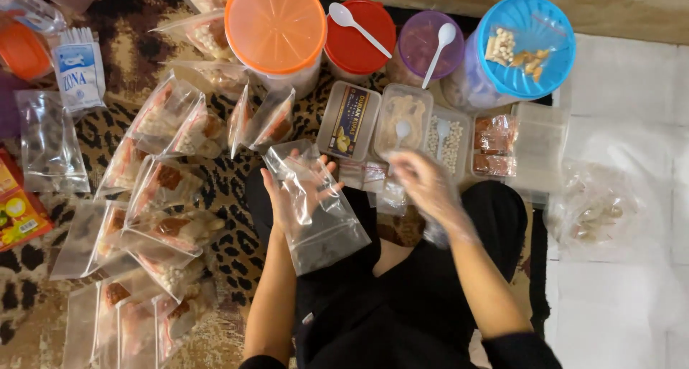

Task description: Packaging various small food items from containers into individual plastic bags using spoons.

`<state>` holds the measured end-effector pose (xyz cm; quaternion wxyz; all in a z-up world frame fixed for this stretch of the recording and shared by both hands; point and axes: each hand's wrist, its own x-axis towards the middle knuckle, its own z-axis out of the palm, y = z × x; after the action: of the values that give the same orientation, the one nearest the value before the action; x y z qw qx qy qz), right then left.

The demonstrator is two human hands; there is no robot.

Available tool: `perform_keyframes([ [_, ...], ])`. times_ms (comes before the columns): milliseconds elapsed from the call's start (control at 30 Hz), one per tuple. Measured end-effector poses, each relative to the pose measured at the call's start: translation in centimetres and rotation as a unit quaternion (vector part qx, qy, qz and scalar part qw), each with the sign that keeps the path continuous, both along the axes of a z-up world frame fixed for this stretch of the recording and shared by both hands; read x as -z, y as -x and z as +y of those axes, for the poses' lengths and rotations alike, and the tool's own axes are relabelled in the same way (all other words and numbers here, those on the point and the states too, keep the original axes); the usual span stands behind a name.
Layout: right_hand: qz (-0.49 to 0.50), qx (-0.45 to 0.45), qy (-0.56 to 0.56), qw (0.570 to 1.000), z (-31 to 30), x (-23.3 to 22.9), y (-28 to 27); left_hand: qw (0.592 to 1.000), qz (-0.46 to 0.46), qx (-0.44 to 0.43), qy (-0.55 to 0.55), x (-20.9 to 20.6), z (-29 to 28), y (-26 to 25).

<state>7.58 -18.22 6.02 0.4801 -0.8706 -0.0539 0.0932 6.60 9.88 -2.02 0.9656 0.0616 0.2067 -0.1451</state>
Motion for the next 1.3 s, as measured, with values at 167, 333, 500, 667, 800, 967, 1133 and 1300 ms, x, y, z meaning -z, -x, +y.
perform_keyframes([
  [167, -0.203, -0.139, 0.187, 0.951, 6.7, 8.7, -5.0, 0.995, -0.095, 0.008, 0.034, 2.8, 0.0, -0.8],
  [333, -0.263, -0.153, 0.322, 0.896, 8.6, 16.6, -7.5, 0.994, -0.1, 0.006, 0.035, 3.0, -0.1, -1.3],
  [500, -0.297, -0.179, 0.292, 0.891, 8.3, 22.0, -7.8, 0.994, -0.099, 0.02, 0.048, 3.7, -0.3, -1.9],
  [667, -0.386, -0.131, 0.367, 0.836, 9.1, 20.9, -8.2, 0.992, -0.103, 0.008, 0.069, 4.5, -0.5, -2.0],
  [800, -0.408, -0.131, 0.355, 0.831, 9.0, 21.4, -8.3, 0.993, -0.109, 0.016, 0.047, 4.0, -0.5, -2.2],
  [967, -0.415, -0.132, 0.213, 0.875, 9.3, 14.9, -8.2, 0.991, -0.124, 0.01, 0.04, 3.8, -0.6, -2.3],
  [1133, -0.422, -0.109, 0.181, 0.882, 6.9, 17.1, -8.2, 0.99, -0.13, 0.012, 0.052, 3.9, -0.5, -2.3],
  [1300, -0.383, -0.14, 0.152, 0.9, 5.6, 13.5, -7.5, 0.989, -0.142, 0.014, 0.035, 3.7, -0.4, -2.2],
])
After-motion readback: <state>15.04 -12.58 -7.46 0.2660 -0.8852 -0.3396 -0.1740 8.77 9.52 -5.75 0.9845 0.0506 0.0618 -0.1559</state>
